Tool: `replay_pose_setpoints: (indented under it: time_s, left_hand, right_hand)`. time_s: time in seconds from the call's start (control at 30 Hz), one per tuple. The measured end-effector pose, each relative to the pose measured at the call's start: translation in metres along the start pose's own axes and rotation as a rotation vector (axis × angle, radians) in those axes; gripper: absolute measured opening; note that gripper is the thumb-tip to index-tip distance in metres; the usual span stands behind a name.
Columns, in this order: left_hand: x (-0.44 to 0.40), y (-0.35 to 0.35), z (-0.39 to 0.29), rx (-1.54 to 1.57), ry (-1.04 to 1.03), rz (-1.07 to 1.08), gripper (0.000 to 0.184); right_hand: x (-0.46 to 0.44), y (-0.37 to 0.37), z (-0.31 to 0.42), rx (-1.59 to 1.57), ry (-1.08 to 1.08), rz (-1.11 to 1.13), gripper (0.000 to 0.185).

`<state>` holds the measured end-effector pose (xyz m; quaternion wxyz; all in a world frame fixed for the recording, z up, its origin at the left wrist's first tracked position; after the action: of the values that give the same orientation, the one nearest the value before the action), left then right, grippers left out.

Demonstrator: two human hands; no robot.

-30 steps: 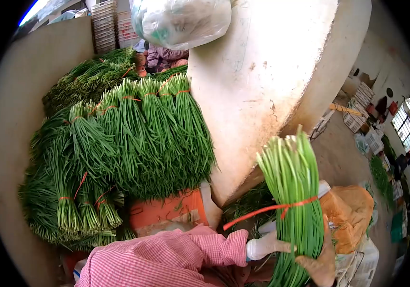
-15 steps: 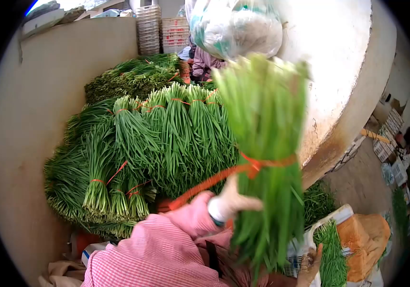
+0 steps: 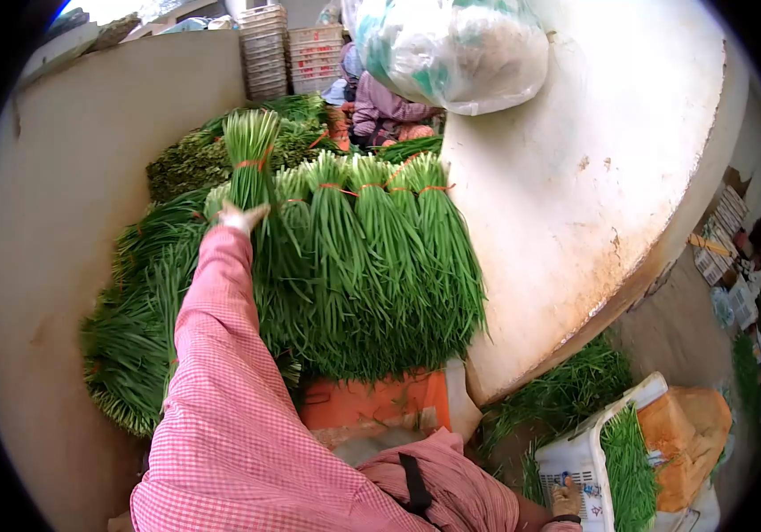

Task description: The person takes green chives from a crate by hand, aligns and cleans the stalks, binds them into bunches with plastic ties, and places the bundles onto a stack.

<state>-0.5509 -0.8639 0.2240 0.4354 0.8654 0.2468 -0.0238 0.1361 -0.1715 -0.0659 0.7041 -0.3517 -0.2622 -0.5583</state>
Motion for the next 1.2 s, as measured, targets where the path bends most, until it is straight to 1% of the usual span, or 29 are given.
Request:
replay_pose_setpoints:
  time_s: [0.03, 0.07, 0.1, 0.13, 0.17, 0.2, 0.23, 0.27, 0.3, 0.33, 0.37, 0.43, 0.5, 0.53, 0.6, 0.63, 0.67, 0.73, 0.8, 0.83, 0.87, 0.93, 0.97, 1.0, 1.07, 1.1, 1.13, 1.17, 1.2]
  left_hand:
    - [0.031, -0.03, 0.017, -0.042, 0.033, 0.196, 0.108]
    - [0.055, -0.066, 0.04, -0.082, 0.036, 0.268, 0.104]
    - [0.079, -0.11, 0.065, -0.213, -0.044, 0.302, 0.1]
    - [0.122, -0.111, 0.052, -0.322, -0.165, 0.239, 0.097]
    - [0.161, -0.127, 0.05, -0.401, -0.242, 0.147, 0.096]
    - [0.203, -0.151, 0.06, -0.318, -0.206, 0.203, 0.095]
    - [0.247, -0.184, 0.074, -0.215, -0.216, 0.265, 0.092]
    - [0.299, -0.24, 0.102, -0.168, -0.191, 0.545, 0.077]
    - [0.367, -0.298, 0.095, -0.233, -0.747, 1.162, 0.055]
    - [0.437, -0.305, 0.094, -0.234, -0.944, 1.571, 0.054]
    - [0.481, -0.3, 0.1, -0.267, -1.01, 1.711, 0.053]
    - [0.519, -0.296, 0.087, -0.239, -1.084, 1.762, 0.051]
    - [0.538, -0.301, 0.047, -0.165, -1.163, 1.744, 0.049]
    - [0.542, -0.307, 0.02, -0.109, -1.184, 1.712, 0.048]
    - [0.569, -0.319, -0.045, -0.013, -1.267, 1.678, 0.046]
    - [0.584, -0.32, -0.075, 0.025, -1.308, 1.671, 0.045]
    - [0.604, -0.317, -0.107, 0.061, -1.343, 1.657, 0.044]
    - [0.639, -0.305, -0.154, 0.102, -1.447, 1.623, 0.042]
    - [0.673, -0.302, -0.186, 0.163, -1.524, 1.616, 0.04]
    - [0.685, -0.297, -0.202, 0.202, -1.55, 1.616, 0.04]
    - [0.702, -0.293, -0.219, 0.231, -1.588, 1.623, 0.039]
    - [0.744, -0.272, -0.241, 0.328, -1.66, 1.692, 0.037]
    - [0.766, -0.255, -0.248, 0.392, -1.689, 1.748, 0.036]
    - [0.786, -0.234, -0.252, 0.47, -1.694, 1.831, 0.035]
    - [0.826, -0.17, -0.258, 0.719, -1.615, 2.107, 0.035]
    - [0.838, -0.138, -0.259, 0.817, -1.658, 2.129, 0.034]
    - [0.848, -0.112, -0.261, 0.919, -1.7, 2.147, 0.033]
    - [0.857, -0.099, -0.262, 0.919, -1.709, 2.155, 0.033]
    - [0.868, -0.084, -0.261, 0.897, -1.829, 2.145, 0.033]
  right_hand:
    - [0.0, 0.013, -0.005, 0.089, -0.042, 0.008, 0.012]
    - [0.0, 0.024, -0.013, 0.168, -0.087, 0.018, 0.013]
    - [0.006, 0.035, -0.026, 0.137, -0.087, -0.004, 0.013]
    - [0.035, 0.031, -0.017, 0.338, 0.28, -0.061, 0.008]
    - [0.074, 0.018, -0.014, 0.551, 0.638, -0.124, 0.009]
    - [0.102, 0.007, -0.011, 0.796, 0.835, -0.141, 0.013]
    - [0.131, -0.004, -0.012, 1.01, 1.054, -0.191, 0.02]
    - [0.189, -0.045, -0.011, 1.193, 1.175, -0.239, 0.027]
    - [0.18, -0.031, -0.017, 1.211, 1.146, -0.234, 0.034]
    - [0.196, -0.042, -0.019, 1.102, 1.135, -0.187, 0.034]
    - [0.209, -0.047, -0.015, 1.153, 1.098, -0.228, 0.032]
    - [0.246, -0.044, -0.014, 1.053, 1.061, -0.37, 0.028]
    - [0.286, -0.03, -0.016, 1.096, 1.222, -0.648, 0.025]
    - [0.28, -0.017, -0.019, 1.023, 1.101, -0.662, 0.025]
    - [0.286, 0.017, -0.027, 0.908, 1.064, -0.704, 0.024]
    - [0.288, 0.034, -0.041, 0.798, 1.032, -0.759, 0.024]
    - [0.304, 0.051, -0.042, 0.705, 0.807, -0.77, 0.025]
    - [0.339, 0.073, -0.065, 0.62, 0.956, -0.934, 0.025]
    - [0.367, 0.09, -0.108, 0.518, 0.896, -1.072, 0.025]
    - [0.387, 0.089, -0.117, 0.47, 0.892, -1.102, 0.025]
    - [0.412, 0.089, -0.129, 0.476, 0.797, -1.184, 0.026]
    - [0.468, 0.093, -0.165, 0.395, 0.784, -1.341, 0.026]
    - [0.501, 0.091, -0.181, 0.403, 0.725, -1.446, 0.025]
    - [0.539, 0.085, -0.197, 0.413, 0.665, -1.543, 0.024]
    - [0.609, 0.072, -0.233, 0.324, 0.494, -1.745, 0.021]
    - [0.643, 0.067, -0.26, 0.222, 0.505, -1.921, 0.019]
    - [0.68, 0.059, -0.282, 0.06, 0.478, -2.027, 0.018]
    - [0.704, 0.061, -0.325, -0.143, 0.489, -2.099, 0.015]
    - [0.729, 0.058, -0.357, -0.354, 0.451, -2.141, 0.014]
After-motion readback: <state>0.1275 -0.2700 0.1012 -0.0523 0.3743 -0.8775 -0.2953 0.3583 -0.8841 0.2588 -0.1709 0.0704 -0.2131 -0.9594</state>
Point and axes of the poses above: each hand's wrist, its own x-axis away from the middle knuckle, its own y-axis out of the back of the hand, z = x × y, the point moved 8 cm from there along -x, towards the middle knuckle, and after that the axes turned 11 degrees about -y, right-handed, at the moved point
